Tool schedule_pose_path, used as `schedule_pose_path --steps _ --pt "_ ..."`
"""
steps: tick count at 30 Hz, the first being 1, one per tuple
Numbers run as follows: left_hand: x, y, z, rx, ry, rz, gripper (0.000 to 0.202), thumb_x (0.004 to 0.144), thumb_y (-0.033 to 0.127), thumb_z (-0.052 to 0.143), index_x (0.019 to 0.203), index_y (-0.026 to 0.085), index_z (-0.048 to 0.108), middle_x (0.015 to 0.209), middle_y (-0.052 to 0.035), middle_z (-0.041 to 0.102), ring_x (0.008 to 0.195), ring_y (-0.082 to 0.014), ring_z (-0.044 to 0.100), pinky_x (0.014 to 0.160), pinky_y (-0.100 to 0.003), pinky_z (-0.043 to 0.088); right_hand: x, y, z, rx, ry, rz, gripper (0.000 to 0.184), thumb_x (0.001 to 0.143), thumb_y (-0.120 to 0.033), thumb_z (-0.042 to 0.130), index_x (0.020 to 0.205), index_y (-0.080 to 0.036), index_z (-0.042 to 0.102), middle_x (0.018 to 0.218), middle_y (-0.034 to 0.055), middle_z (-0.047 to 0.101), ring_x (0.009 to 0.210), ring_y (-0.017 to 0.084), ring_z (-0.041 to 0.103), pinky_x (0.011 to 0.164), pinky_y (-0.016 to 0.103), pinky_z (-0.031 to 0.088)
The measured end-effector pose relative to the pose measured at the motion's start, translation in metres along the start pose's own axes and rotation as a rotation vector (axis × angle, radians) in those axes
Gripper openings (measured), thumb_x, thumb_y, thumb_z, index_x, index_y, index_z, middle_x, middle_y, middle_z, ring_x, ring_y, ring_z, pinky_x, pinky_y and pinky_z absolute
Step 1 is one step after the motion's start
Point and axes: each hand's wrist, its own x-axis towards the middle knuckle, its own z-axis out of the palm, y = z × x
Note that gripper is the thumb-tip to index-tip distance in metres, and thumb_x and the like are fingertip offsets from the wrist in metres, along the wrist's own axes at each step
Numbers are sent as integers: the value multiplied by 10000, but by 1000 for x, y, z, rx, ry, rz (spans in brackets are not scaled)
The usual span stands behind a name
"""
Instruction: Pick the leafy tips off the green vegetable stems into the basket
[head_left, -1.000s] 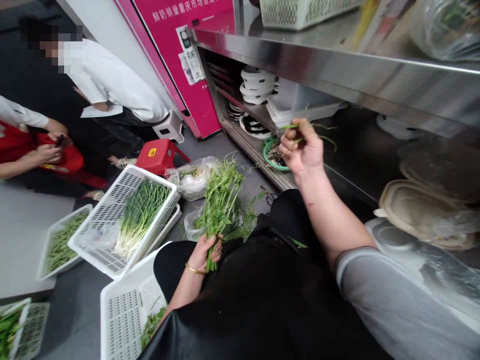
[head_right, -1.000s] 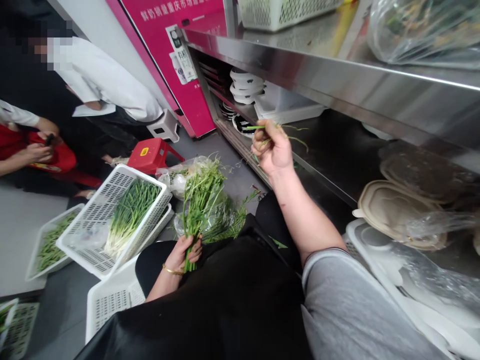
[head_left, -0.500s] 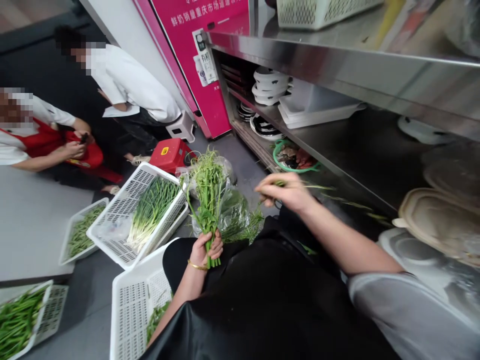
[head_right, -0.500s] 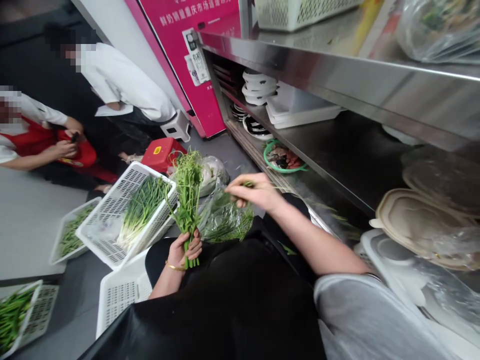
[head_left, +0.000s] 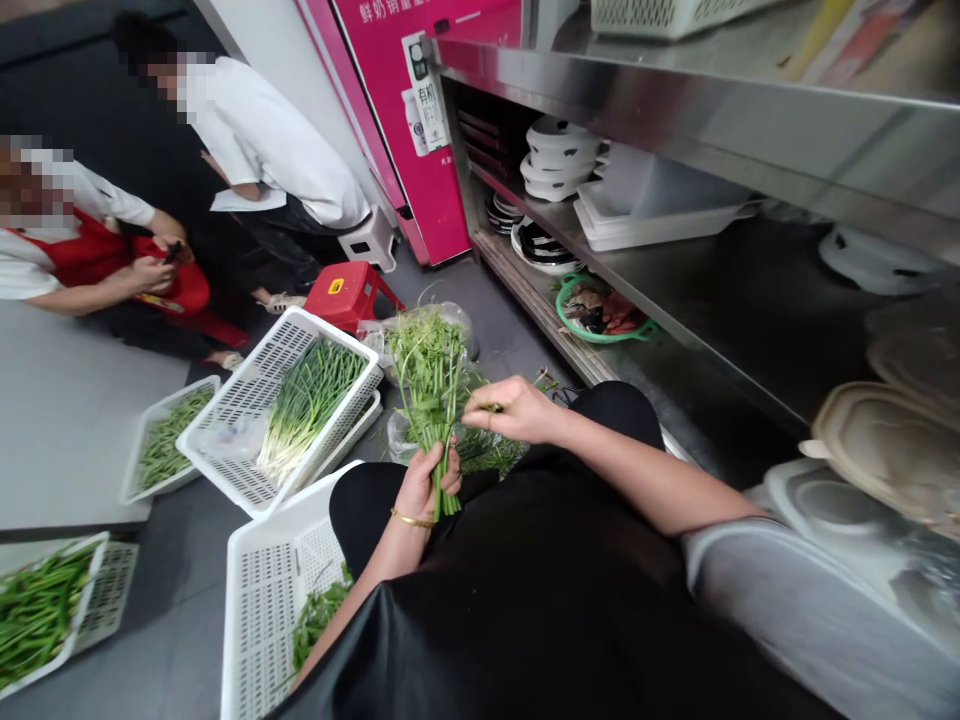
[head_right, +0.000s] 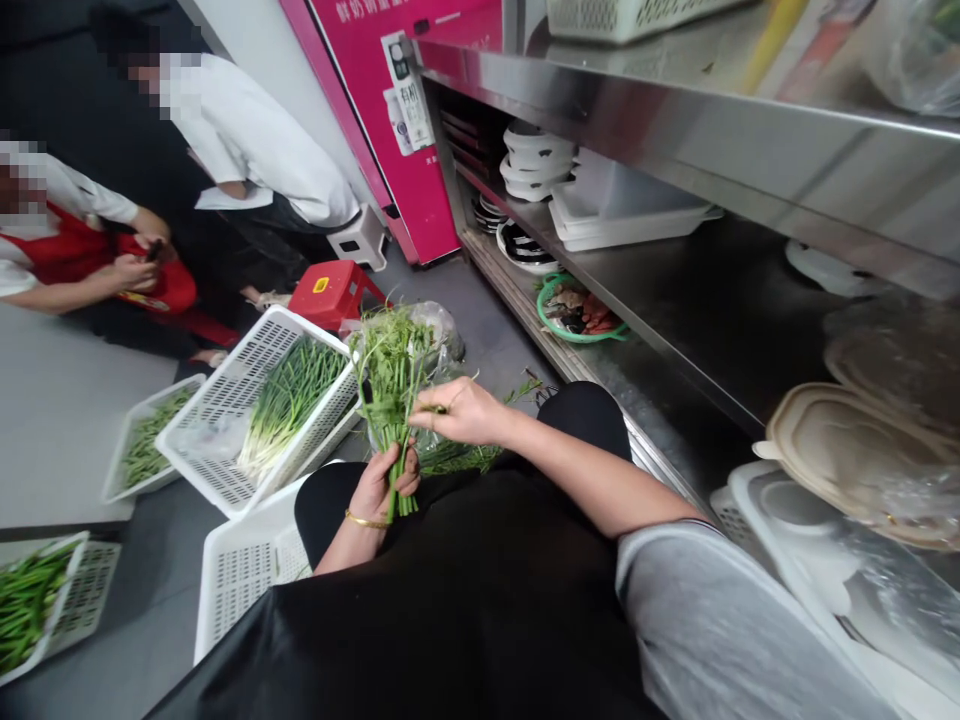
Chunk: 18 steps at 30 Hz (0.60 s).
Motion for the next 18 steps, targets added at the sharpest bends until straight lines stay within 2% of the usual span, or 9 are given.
schedule_pose_path --steps 3,6,9,11,12,15,18 --pt "3 1 -4 -34 61 16 303 670 278 725 897 137 583 584 28 557 373 -32 378 356 -164 304 -23 -13 -9 204 -80 -2 213 805 -327 582 756 -148 685 692 23 652 569 90 570 575 201 450" --pt "5 0 -6 -32 67 16 304 644 235 734 888 136 583 572 37 536 377 -25 357 363 -159 287 -30 -15 -16 312 -35 168 264 809 -369 572 764 -137 688 624 10 612 428 63 495 438 190 398" --pt "5 -2 -3 -10 10 4 275 661 257 712 865 125 582 557 43 517 344 -10 296 338 -157 229 -14 0 -10 201 78 298 276 788 -365 595 969 -169 668 618 -25 570 448 55 455 458 183 378" --pt "4 -3 1 21 -16 -10 273 676 273 700 868 120 580 554 38 524 335 -14 303 332 -162 229 3 15 2 68 60 304 394 734 -331 654 1106 -210 612 619 -50 550 493 60 449 502 183 370" --pt "3 -3 3 37 -22 -12 279 682 278 697 880 123 577 558 33 534 337 -19 316 334 -165 239 11 22 8 6 29 300 408 719 -315 667 1110 -217 607 607 -57 541 510 64 450 520 184 363" --pt "1 -3 6 53 -10 24 269 695 309 697 854 147 552 603 13 573 353 -27 348 345 -166 264 21 28 28 -65 -8 270 193 741 -308 640 882 -178 663 598 -43 547 555 71 476 559 188 360" --pt "-1 -1 3 31 23 72 268 695 331 706 771 167 508 599 23 561 363 -24 340 350 -158 256 16 19 36 149 32 265 185 758 -338 610 728 -156 624 640 -25 575 540 67 509 532 183 384"
